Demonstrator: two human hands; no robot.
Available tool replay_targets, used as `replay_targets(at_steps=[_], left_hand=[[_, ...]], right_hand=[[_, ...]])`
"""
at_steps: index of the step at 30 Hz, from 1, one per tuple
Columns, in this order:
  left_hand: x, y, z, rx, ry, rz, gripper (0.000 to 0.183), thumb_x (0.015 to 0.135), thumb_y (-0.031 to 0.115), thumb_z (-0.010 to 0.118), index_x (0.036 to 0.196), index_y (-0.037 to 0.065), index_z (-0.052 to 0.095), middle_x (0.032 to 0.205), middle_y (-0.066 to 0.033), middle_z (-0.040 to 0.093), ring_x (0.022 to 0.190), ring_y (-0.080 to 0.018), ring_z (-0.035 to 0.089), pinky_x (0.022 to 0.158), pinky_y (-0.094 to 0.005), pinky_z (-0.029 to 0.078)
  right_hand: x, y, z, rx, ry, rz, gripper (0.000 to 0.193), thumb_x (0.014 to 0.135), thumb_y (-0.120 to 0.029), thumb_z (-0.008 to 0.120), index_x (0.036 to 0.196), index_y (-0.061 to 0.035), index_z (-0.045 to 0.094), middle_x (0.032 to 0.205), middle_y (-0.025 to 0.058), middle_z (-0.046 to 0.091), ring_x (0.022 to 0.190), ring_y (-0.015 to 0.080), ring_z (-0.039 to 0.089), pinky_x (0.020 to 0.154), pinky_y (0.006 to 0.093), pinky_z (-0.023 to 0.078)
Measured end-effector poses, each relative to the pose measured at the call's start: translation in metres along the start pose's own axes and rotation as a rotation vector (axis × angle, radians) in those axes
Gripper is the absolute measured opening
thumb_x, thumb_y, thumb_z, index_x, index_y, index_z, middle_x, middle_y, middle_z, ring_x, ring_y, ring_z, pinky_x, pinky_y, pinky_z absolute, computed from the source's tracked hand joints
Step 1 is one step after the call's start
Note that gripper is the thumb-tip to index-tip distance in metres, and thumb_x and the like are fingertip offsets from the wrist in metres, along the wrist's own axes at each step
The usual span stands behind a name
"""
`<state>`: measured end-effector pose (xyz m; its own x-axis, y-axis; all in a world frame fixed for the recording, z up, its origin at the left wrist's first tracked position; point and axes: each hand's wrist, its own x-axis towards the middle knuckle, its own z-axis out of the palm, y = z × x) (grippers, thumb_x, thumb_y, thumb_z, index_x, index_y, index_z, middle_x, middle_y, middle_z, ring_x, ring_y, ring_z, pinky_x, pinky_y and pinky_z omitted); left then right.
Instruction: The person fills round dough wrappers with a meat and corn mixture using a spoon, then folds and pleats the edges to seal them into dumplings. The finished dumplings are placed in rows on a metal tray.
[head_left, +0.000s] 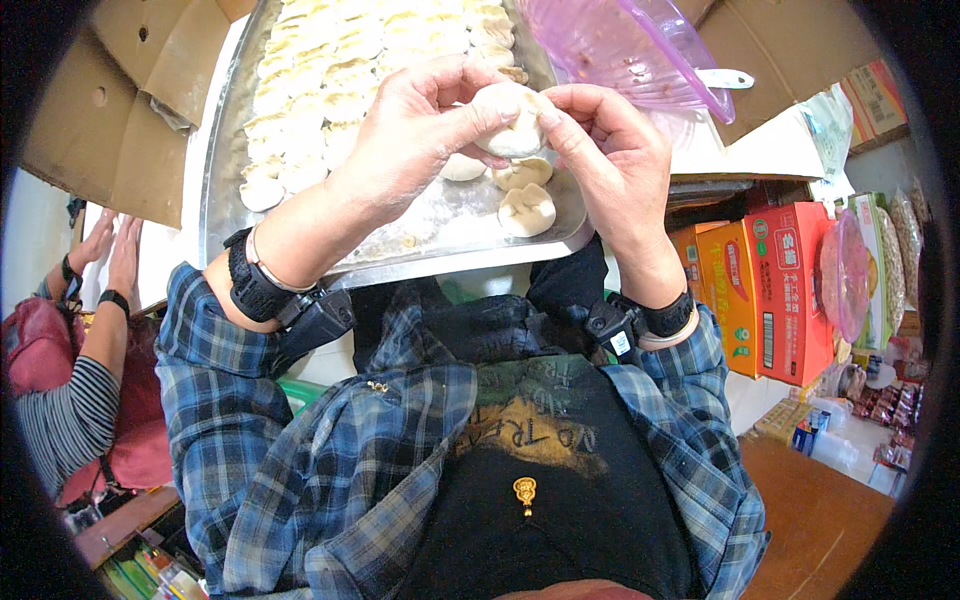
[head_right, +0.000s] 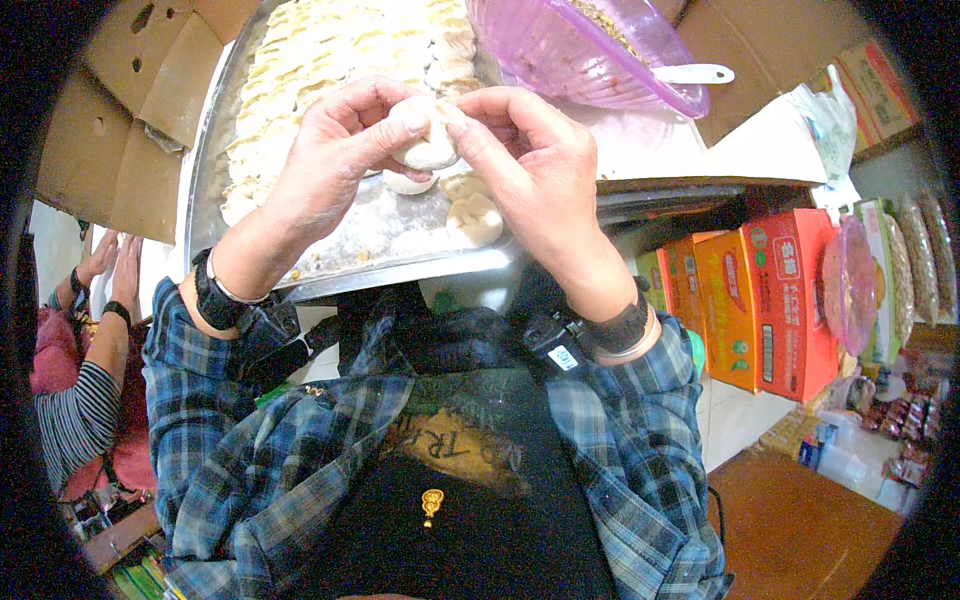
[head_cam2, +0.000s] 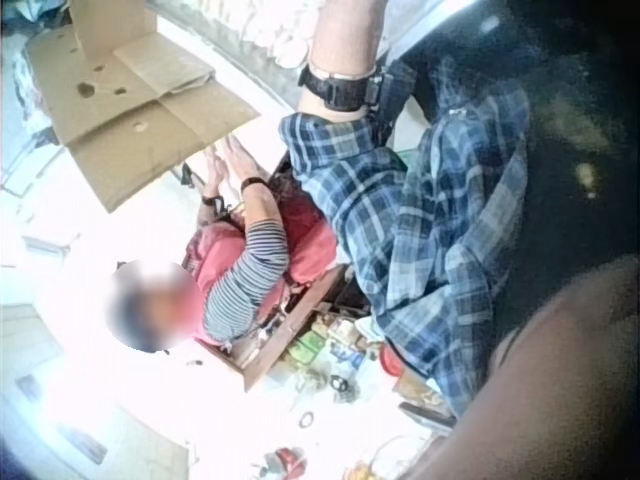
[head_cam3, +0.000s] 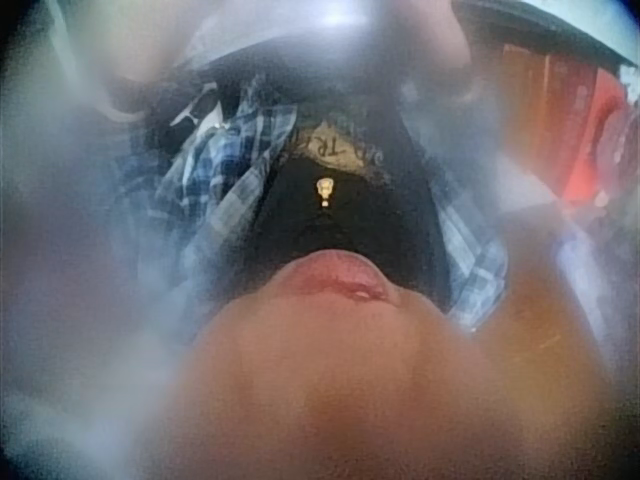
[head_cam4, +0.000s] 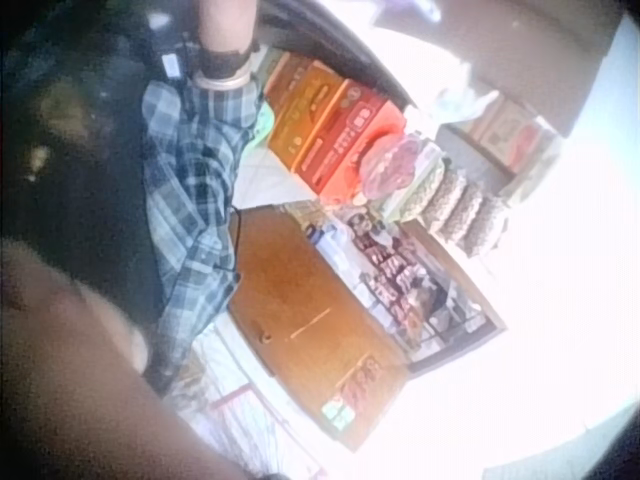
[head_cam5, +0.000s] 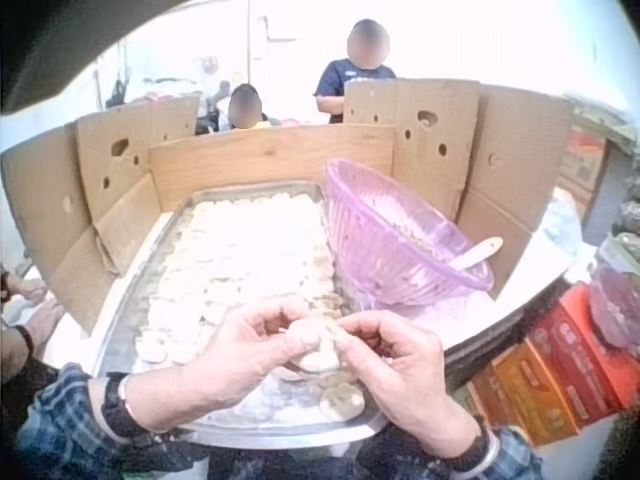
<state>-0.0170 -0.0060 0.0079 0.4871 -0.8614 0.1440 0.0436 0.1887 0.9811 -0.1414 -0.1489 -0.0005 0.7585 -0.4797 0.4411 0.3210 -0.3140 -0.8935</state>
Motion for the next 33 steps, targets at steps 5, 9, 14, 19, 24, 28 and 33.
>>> replay_targets(at_steps=[5,9,14,19,24,28,33], left_hand=[[-0.001,-0.001,-0.001,-0.004,0.05,-0.015,0.02,0.088,0.016,0.066,0.105,0.006,0.063,0.095,-0.0041,0.066,0.085,-0.012,0.064,0.068,-0.0278,0.057],[-0.001,-0.001,-0.002,0.073,0.051,-0.013,0.02,0.089,0.017,0.067,0.105,0.005,0.063,0.093,-0.0027,0.066,0.084,-0.0105,0.063,0.067,-0.0271,0.056],[-0.001,-0.003,0.001,0.163,0.035,-0.022,0.02,0.089,0.017,0.066,0.105,0.005,0.064,0.093,-0.0018,0.065,0.083,-0.0091,0.062,0.066,-0.0257,0.055],[-0.002,-0.002,0.002,0.145,0.01,-0.037,0.02,0.089,0.016,0.067,0.104,0.004,0.064,0.094,-0.0017,0.065,0.083,-0.0091,0.062,0.065,-0.0259,0.056],[-0.002,-0.002,0.002,0.135,0.001,-0.063,0.019,0.089,0.015,0.067,0.103,0.003,0.063,0.095,-0.0022,0.065,0.083,-0.0096,0.062,0.066,-0.0264,0.056],[-0.001,-0.004,0.003,0.135,0.018,0.003,0.018,0.089,0.015,0.066,0.1,0.001,0.064,0.088,-0.0054,0.066,0.077,-0.0109,0.065,0.062,-0.0253,0.058],[-0.002,-0.005,0.003,0.119,-0.027,-0.007,0.019,0.089,0.015,0.066,0.102,0.002,0.064,0.089,-0.0046,0.066,0.078,-0.0104,0.065,0.063,-0.0252,0.058]], right_hand=[[-0.003,-0.002,-0.002,-0.106,-0.035,0.022,0.014,0.083,-0.008,0.069,0.092,0.0012,0.066,0.077,0.0053,0.066,0.066,0.0092,0.06,0.061,0.0242,0.049],[0.0,0.001,-0.002,-0.335,-0.064,-0.303,0.012,0.081,-0.007,0.069,0.091,-0.0007,0.066,0.077,0.0088,0.064,0.064,0.016,0.061,0.058,0.0279,0.048],[0.003,0.006,-0.001,-0.453,-0.072,-0.44,0.01,0.08,-0.005,0.069,0.088,-0.0012,0.065,0.076,0.0108,0.062,0.063,0.0195,0.06,0.056,0.0295,0.048],[-0.001,0.007,0.002,-0.308,0.006,-0.291,0.014,0.079,-0.005,0.069,0.092,-0.0023,0.067,0.074,0.0102,0.061,0.062,0.0203,0.059,0.055,0.0293,0.046],[-0.001,0.009,-0.001,-0.409,-0.076,-0.335,0.015,0.082,-0.005,0.068,0.097,-0.0008,0.068,0.081,0.0079,0.064,0.068,0.0144,0.06,0.06,0.0249,0.048],[-0.001,0.011,0.0,-0.353,-0.058,-0.362,0.017,0.079,-0.006,0.069,0.095,-0.0021,0.068,0.074,0.0102,0.062,0.062,0.0209,0.059,0.055,0.0294,0.046],[0.001,0.011,-0.003,-0.347,-0.065,-0.331,0.014,0.078,-0.007,0.07,0.091,-0.0017,0.067,0.073,0.0109,0.061,0.063,0.0234,0.059,0.057,0.0315,0.047]])
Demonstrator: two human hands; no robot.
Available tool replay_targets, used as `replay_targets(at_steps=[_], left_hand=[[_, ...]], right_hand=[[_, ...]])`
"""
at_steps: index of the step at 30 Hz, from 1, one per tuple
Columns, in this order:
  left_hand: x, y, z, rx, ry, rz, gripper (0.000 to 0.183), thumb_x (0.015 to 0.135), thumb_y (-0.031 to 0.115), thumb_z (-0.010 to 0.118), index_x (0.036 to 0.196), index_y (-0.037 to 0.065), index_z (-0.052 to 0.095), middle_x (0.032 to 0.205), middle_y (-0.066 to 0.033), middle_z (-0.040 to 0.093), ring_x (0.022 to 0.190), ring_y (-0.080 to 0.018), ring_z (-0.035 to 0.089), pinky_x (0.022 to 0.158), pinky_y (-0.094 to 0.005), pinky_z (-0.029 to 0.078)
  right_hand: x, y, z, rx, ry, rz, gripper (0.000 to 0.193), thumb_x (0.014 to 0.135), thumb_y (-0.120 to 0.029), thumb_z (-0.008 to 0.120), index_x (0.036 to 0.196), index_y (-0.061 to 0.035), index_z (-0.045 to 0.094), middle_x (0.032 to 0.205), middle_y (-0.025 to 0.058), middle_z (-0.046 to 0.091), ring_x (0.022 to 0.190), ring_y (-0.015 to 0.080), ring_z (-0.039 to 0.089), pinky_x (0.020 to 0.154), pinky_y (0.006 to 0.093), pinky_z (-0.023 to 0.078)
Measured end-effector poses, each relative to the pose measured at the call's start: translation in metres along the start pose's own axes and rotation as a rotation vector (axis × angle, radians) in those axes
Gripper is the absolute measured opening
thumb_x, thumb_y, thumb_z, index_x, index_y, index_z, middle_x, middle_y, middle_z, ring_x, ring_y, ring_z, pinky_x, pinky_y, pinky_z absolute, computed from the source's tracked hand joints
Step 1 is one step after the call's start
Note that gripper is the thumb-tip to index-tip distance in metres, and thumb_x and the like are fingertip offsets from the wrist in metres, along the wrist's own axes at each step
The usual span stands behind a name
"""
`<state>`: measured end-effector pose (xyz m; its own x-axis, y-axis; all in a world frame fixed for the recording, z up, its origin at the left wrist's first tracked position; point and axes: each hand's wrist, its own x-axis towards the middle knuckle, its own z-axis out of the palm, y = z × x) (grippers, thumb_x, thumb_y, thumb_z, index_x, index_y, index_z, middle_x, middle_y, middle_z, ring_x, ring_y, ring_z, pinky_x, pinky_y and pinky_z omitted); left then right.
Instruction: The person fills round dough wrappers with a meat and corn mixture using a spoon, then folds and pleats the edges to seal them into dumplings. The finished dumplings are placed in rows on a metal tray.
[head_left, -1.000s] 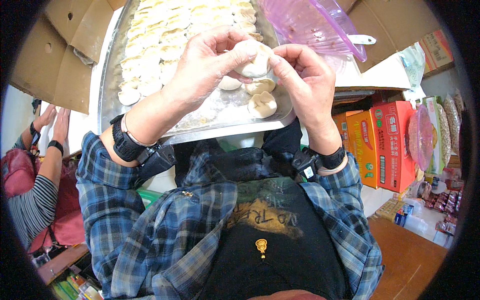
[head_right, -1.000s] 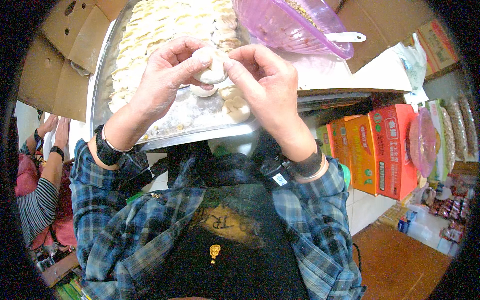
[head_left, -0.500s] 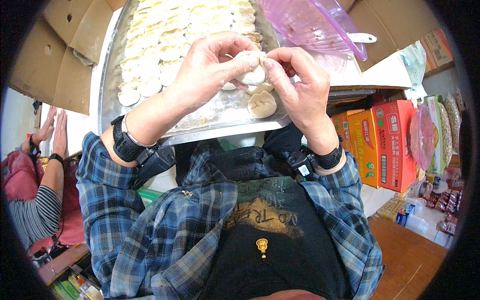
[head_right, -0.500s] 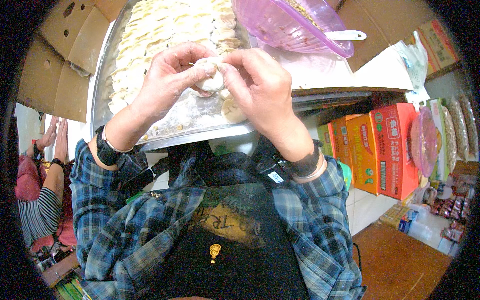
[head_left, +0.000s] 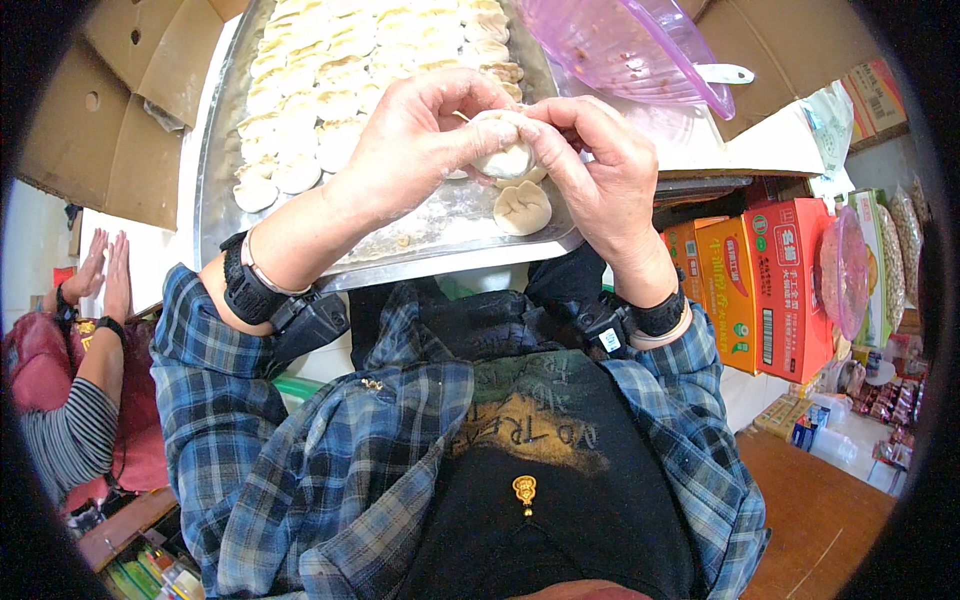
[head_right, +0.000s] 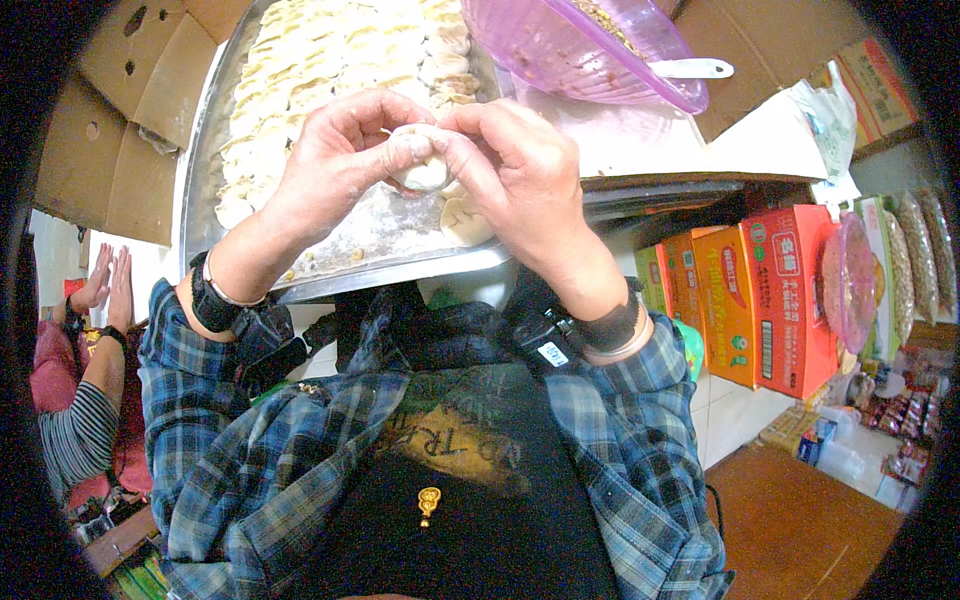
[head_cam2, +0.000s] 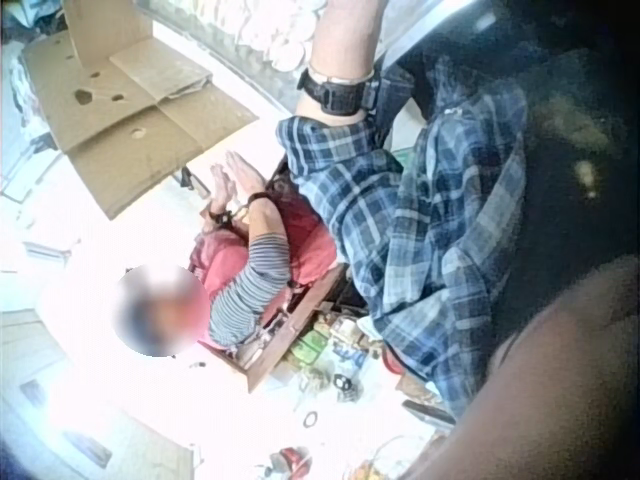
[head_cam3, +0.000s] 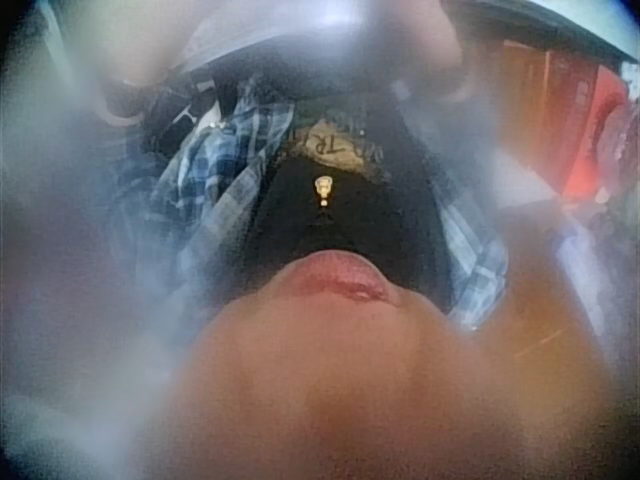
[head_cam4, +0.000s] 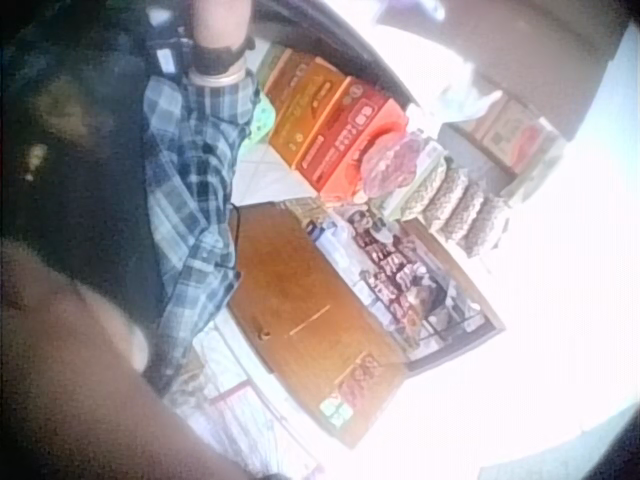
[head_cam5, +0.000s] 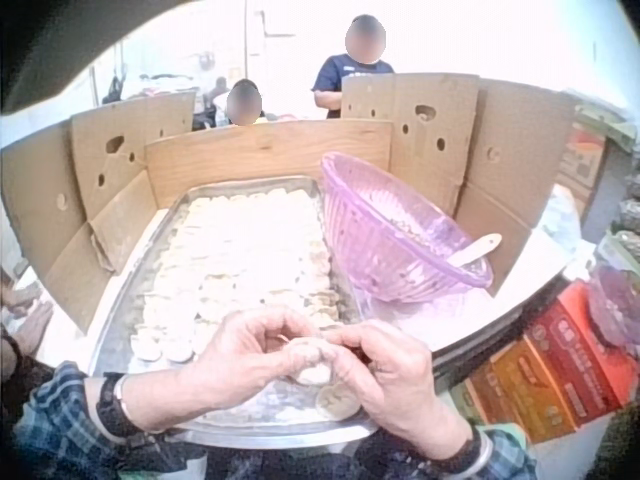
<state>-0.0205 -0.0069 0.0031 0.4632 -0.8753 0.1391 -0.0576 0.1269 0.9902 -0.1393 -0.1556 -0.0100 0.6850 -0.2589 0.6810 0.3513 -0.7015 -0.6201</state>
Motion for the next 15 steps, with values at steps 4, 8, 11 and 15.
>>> replay_targets(at_steps=[4,8,11,15], left_hand=[[0.0,-0.002,0.0,-0.025,-0.016,-0.052,0.019,0.087,0.01,0.067,0.105,0.002,0.063,0.095,-0.0033,0.065,0.084,-0.0106,0.063,0.064,-0.0263,0.058],[0.001,-0.002,-0.002,0.005,-0.004,-0.075,0.021,0.087,0.011,0.067,0.105,0.002,0.063,0.095,-0.0037,0.065,0.084,-0.0108,0.063,0.064,-0.0268,0.058],[0.001,-0.001,-0.004,0.013,0.011,-0.087,0.021,0.087,0.013,0.067,0.106,0.003,0.063,0.095,-0.004,0.065,0.084,-0.0108,0.063,0.064,-0.0267,0.057],[0.001,-0.001,-0.003,0.0,0.008,-0.085,0.021,0.088,0.014,0.067,0.105,0.003,0.063,0.095,-0.0046,0.066,0.084,-0.0105,0.063,0.065,-0.026,0.056]], right_hand=[[-0.003,-0.001,0.0,-0.123,0.029,-0.037,0.01,0.078,-0.007,0.07,0.085,-0.0017,0.066,0.073,0.0118,0.062,0.065,0.0253,0.061,0.058,0.0321,0.047],[-0.005,0.0,0.004,-0.177,0.071,-0.064,0.01,0.081,-0.008,0.069,0.088,-0.001,0.067,0.076,0.0118,0.064,0.068,0.0223,0.062,0.06,0.0309,0.048],[0.0,0.003,-0.002,0.156,0.086,0.219,0.014,0.084,-0.009,0.068,0.094,-0.0005,0.069,0.079,0.0093,0.066,0.069,0.0161,0.061,0.062,0.0281,0.048],[0.001,0.004,-0.011,0.166,-0.001,0.234,0.019,0.089,-0.012,0.065,0.105,-0.0023,0.069,0.093,0.004,0.069,0.078,0.0067,0.06,0.063,0.0185,0.048]])
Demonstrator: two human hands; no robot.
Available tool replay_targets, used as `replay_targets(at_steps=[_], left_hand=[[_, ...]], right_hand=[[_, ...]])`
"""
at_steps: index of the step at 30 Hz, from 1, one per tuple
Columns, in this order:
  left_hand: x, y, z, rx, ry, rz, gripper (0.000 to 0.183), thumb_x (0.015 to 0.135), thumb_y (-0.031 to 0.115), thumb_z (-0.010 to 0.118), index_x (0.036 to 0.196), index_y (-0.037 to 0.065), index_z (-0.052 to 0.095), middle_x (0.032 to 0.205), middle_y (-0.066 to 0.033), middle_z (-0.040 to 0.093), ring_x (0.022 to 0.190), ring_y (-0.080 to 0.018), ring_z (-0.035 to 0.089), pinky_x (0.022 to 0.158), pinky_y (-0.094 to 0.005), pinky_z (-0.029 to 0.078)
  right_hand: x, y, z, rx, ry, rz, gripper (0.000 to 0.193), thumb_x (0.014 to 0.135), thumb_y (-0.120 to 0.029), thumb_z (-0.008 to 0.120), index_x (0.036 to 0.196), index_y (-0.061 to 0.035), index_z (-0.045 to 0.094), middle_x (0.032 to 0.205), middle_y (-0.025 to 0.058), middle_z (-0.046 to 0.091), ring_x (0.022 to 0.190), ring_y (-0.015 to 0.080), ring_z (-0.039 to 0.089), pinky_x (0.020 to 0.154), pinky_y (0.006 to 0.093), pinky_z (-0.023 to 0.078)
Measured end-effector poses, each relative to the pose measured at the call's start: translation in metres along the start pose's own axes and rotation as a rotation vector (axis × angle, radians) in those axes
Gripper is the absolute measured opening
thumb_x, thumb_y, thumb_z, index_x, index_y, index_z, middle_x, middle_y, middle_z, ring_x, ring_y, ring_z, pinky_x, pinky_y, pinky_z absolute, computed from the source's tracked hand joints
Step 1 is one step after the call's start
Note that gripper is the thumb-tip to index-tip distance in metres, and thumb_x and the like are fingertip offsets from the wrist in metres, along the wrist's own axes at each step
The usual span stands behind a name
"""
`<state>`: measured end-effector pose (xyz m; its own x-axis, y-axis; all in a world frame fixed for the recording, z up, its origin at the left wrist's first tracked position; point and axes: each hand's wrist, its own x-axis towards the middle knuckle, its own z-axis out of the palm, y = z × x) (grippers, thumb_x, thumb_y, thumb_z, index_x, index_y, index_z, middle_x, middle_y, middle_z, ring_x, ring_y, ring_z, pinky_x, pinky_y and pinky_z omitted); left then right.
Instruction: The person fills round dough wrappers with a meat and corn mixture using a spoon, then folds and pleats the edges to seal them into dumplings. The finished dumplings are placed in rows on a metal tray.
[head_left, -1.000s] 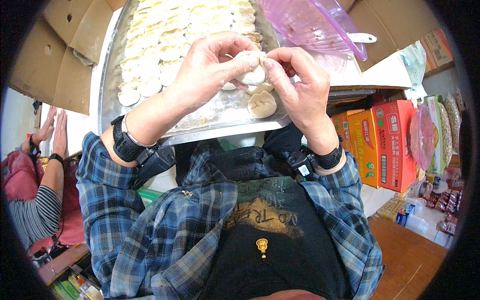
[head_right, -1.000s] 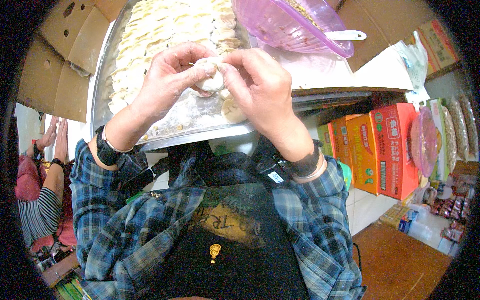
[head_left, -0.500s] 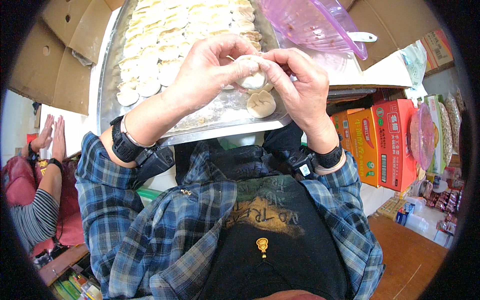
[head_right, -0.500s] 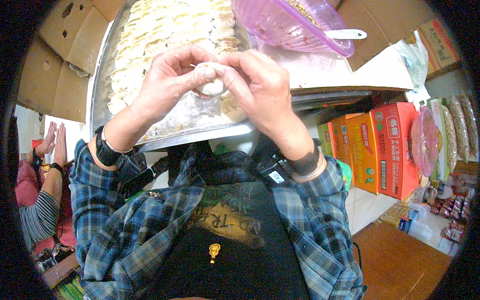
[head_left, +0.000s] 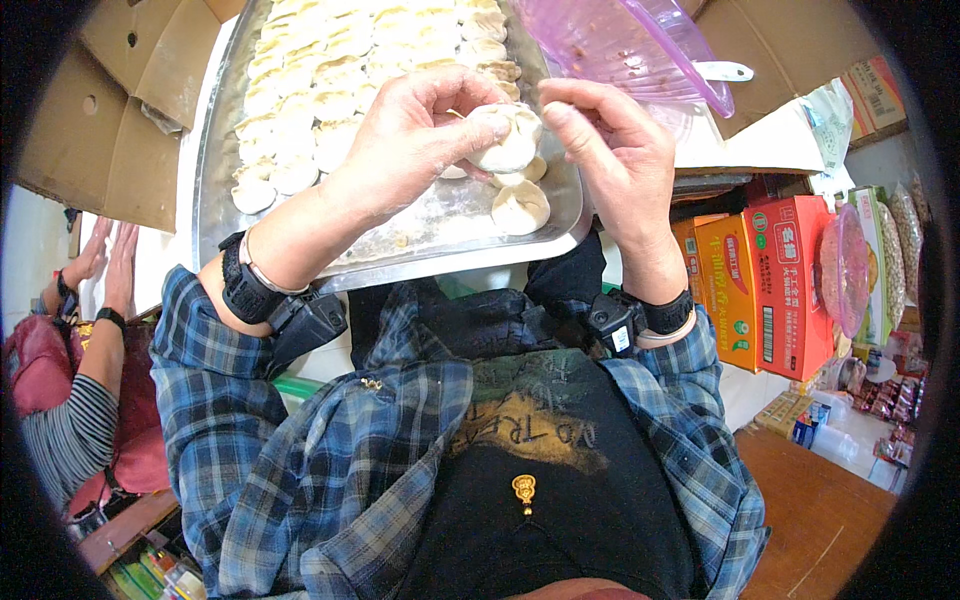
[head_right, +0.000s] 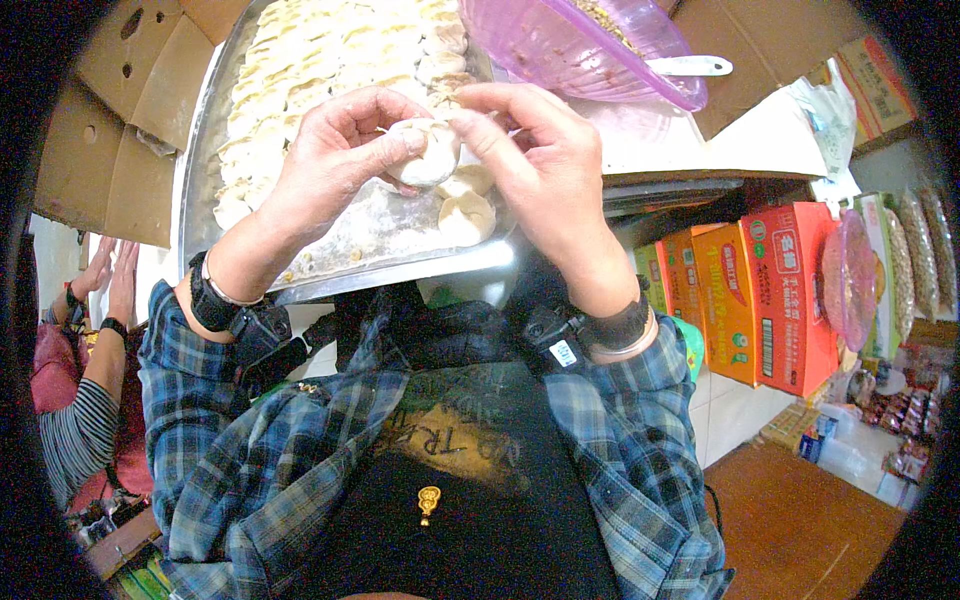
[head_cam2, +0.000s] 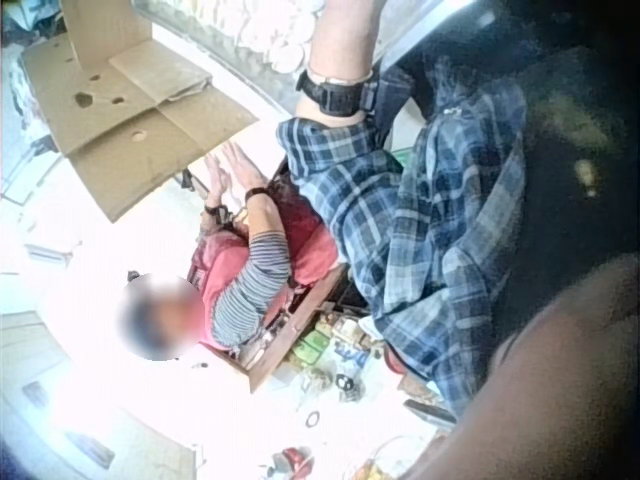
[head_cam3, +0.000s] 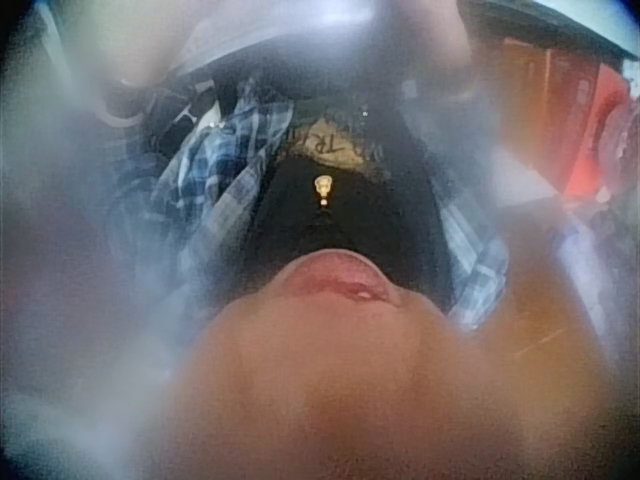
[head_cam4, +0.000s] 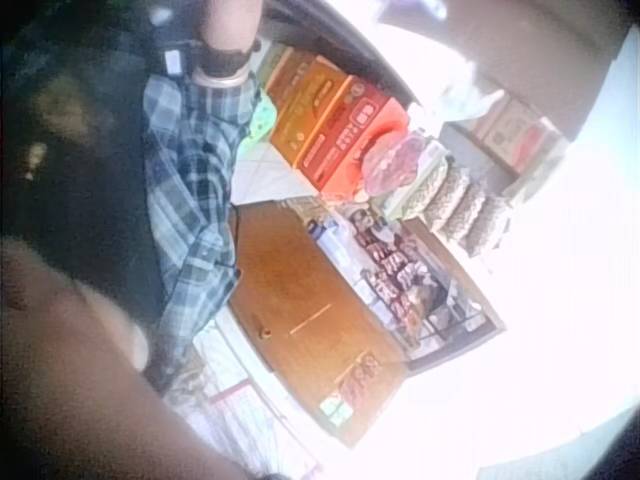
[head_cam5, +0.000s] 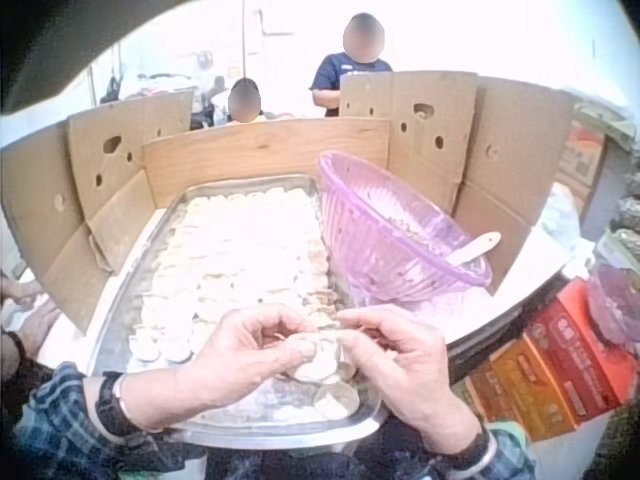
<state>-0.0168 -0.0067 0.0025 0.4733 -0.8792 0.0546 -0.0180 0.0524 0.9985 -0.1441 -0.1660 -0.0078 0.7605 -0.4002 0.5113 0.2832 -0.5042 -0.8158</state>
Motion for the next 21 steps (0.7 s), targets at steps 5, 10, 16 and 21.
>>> replay_targets(at_steps=[5,10,16,21], left_hand=[[-0.001,0.001,0.003,-0.064,-0.007,0.048,0.023,0.089,0.012,0.065,0.109,0.003,0.059,0.095,-0.0044,0.064,0.084,-0.0114,0.063,0.065,-0.0274,0.057],[-0.002,0.002,0.0,-0.137,-0.022,0.002,0.021,0.089,0.009,0.062,0.109,0.003,0.056,0.095,-0.0044,0.062,0.083,-0.012,0.063,0.067,-0.0288,0.058],[0.0,0.001,-0.001,0.043,0.059,0.058,0.014,0.087,0.008,0.065,0.099,0.002,0.061,0.09,-0.0026,0.063,0.077,-0.0098,0.061,0.065,-0.0251,0.055],[-0.003,0.004,-0.001,0.345,0.13,0.229,0.007,0.082,0.007,0.069,0.087,0.002,0.068,0.078,-0.002,0.066,0.07,-0.0077,0.062,0.063,-0.0227,0.052]], right_hand=[[-0.003,0.002,0.012,0.071,-0.041,0.065,0.018,0.081,-0.013,0.073,0.093,-0.0001,0.069,0.078,0.004,0.066,0.065,0.008,0.057,0.058,0.0225,0.046],[-0.004,0.003,0.013,0.116,0.02,0.091,0.016,0.083,-0.013,0.071,0.088,0.0017,0.067,0.072,0.0035,0.063,0.063,0.0069,0.056,0.057,0.0229,0.046],[-0.004,-0.001,0.007,0.018,-0.036,0.151,0.014,0.088,-0.01,0.066,0.094,0.0025,0.067,0.079,0.0005,0.064,0.069,0.0045,0.057,0.062,0.0181,0.046],[-0.004,-0.002,0.008,0.021,-0.052,0.131,0.014,0.088,-0.011,0.067,0.093,0.0023,0.067,0.077,-0.0004,0.063,0.067,0.0044,0.055,0.06,0.0187,0.045]])
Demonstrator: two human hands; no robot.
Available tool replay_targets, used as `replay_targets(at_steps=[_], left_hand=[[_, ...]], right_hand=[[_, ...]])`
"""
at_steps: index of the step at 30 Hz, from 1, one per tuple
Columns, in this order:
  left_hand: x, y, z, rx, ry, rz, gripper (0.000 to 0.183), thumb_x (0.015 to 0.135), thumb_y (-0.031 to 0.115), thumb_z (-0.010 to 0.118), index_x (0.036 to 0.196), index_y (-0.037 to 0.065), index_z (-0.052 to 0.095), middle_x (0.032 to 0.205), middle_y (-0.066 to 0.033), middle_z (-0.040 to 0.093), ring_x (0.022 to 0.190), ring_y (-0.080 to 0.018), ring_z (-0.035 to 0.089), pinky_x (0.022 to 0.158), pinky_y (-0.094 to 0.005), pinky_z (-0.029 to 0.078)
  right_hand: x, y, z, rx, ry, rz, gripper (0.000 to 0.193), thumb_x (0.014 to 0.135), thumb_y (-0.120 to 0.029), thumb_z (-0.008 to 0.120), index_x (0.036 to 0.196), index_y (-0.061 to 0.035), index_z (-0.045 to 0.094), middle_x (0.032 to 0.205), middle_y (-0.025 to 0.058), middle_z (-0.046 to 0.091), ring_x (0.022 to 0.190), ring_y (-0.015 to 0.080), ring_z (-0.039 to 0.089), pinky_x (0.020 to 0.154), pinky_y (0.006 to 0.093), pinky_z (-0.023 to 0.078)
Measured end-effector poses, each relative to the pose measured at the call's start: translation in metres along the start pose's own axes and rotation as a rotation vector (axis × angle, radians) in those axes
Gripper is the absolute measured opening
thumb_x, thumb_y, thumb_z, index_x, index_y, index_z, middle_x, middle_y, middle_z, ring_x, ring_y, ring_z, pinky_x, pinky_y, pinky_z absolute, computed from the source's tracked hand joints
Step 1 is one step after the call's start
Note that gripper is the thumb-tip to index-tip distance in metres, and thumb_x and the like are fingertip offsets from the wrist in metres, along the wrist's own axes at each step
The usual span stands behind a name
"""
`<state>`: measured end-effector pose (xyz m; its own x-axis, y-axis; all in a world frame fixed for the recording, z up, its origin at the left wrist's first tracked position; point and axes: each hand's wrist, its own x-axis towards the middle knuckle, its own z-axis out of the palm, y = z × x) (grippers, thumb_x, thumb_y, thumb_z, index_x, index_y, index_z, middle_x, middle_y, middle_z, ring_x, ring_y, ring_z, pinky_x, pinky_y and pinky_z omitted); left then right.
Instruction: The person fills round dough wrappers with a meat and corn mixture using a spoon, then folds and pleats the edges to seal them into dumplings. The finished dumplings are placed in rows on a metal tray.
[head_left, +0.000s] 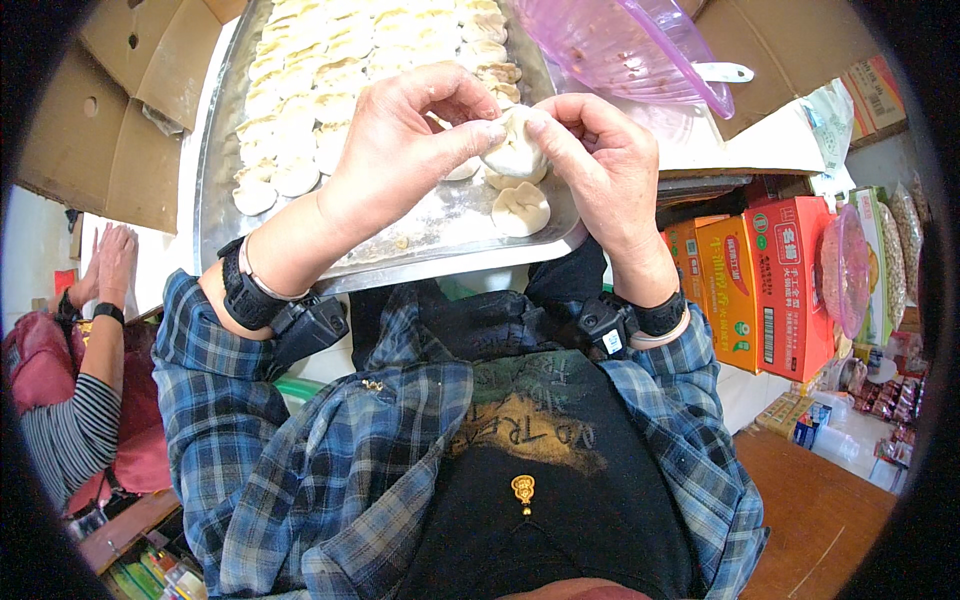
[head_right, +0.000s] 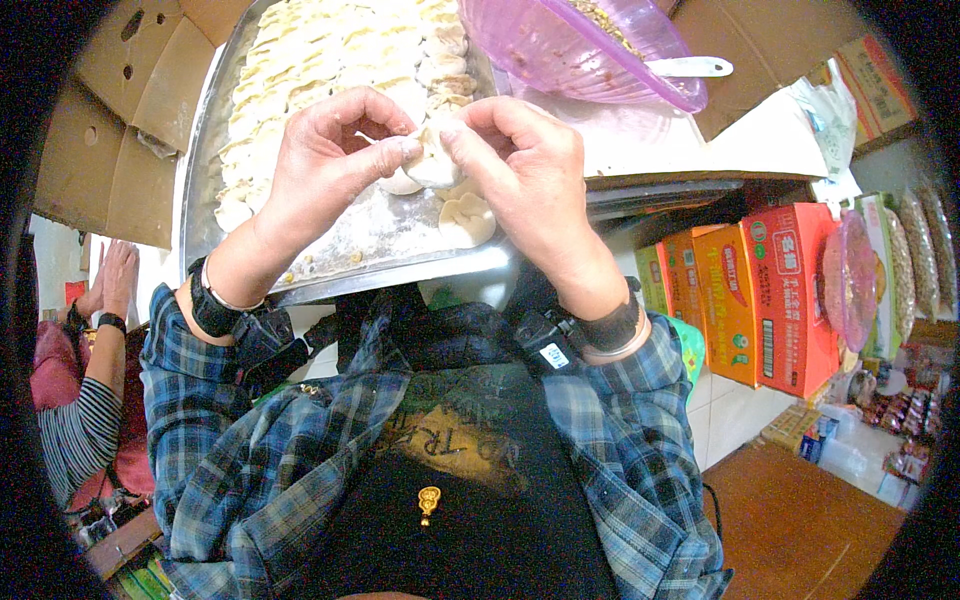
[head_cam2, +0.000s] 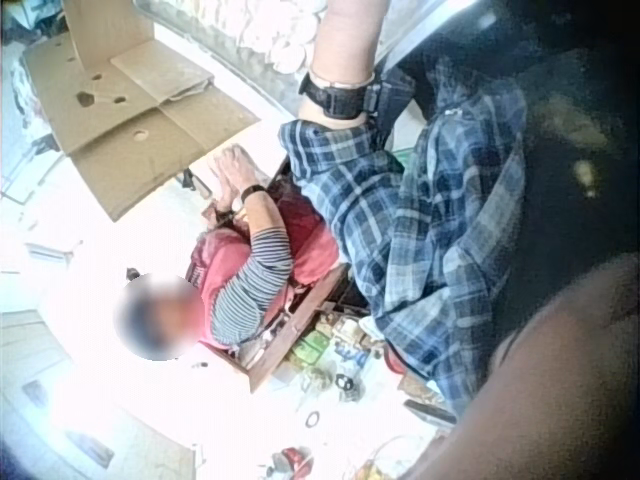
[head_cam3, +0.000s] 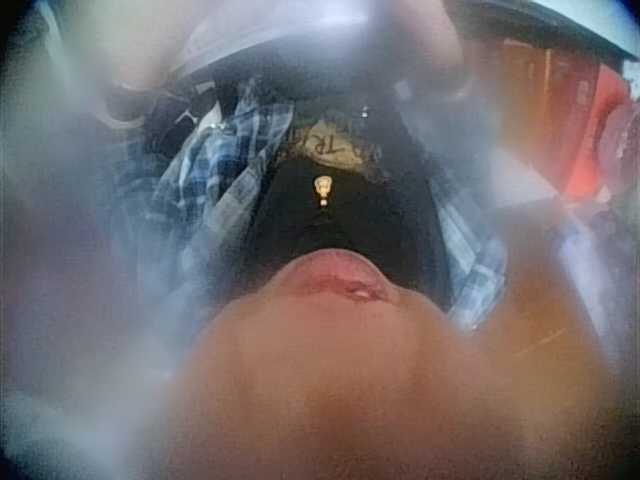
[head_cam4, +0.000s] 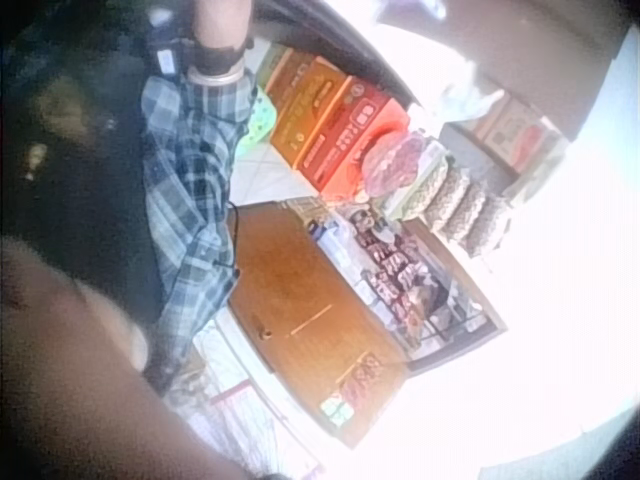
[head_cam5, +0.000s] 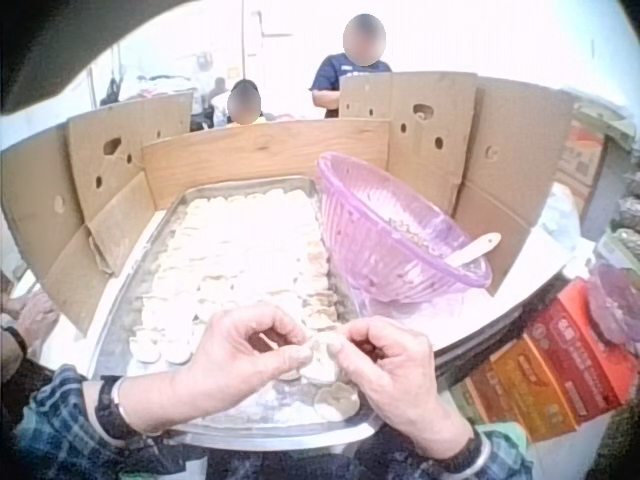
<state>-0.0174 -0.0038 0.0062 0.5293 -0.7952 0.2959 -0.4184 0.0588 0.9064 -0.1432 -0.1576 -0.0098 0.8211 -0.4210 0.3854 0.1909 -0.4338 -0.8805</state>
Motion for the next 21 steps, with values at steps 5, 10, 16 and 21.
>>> replay_targets(at_steps=[5,10,16,21], left_hand=[[0.0005,0.0014,0.0006,0.102,-0.022,0.122,0.009,0.082,0.005,0.068,0.09,0.001,0.068,0.078,-0.0021,0.066,0.07,-0.0079,0.062,0.064,-0.023,0.051],[-0.0013,0.0039,0.004,0.005,-0.055,0.056,0.007,0.083,0.002,0.066,0.09,0.001,0.067,0.082,-0.002,0.064,0.071,-0.0075,0.058,0.064,-0.0216,0.048],[0.0011,0.0076,-0.0001,0.284,-0.067,0.252,0.007,0.082,0.003,0.067,0.088,0.0,0.067,0.08,-0.0046,0.062,0.071,-0.0101,0.058,0.063,-0.0223,0.046],[-0.0015,0.0082,-0.0007,0.297,-0.079,0.287,0.005,0.081,0.003,0.068,0.085,0.0,0.066,0.082,-0.0062,0.061,0.07,-0.0124,0.056,0.062,-0.0246,0.045]], right_hand=[[0.0002,-0.0008,-0.0001,-0.061,0.019,-0.091,0.017,0.082,-0.012,0.072,0.087,0.002,0.066,0.071,0.0059,0.062,0.061,0.0087,0.056,0.055,0.0235,0.044],[0.0002,-0.0045,-0.0043,-0.094,-0.041,-0.163,0.015,0.082,-0.012,0.071,0.089,0.0012,0.067,0.076,0.008,0.063,0.065,0.0121,0.058,0.058,0.0255,0.046],[0.0015,-0.006,-0.0057,-0.108,-0.106,-0.207,0.014,0.084,-0.01,0.068,0.091,0.0017,0.067,0.078,0.0073,0.064,0.07,0.0136,0.06,0.062,0.0254,0.047],[-0.0005,-0.0049,-0.005,-0.046,-0.126,-0.137,0.015,0.084,-0.011,0.068,0.092,0.0017,0.068,0.079,0.0088,0.066,0.071,0.0151,0.061,0.063,0.0263,0.047]])
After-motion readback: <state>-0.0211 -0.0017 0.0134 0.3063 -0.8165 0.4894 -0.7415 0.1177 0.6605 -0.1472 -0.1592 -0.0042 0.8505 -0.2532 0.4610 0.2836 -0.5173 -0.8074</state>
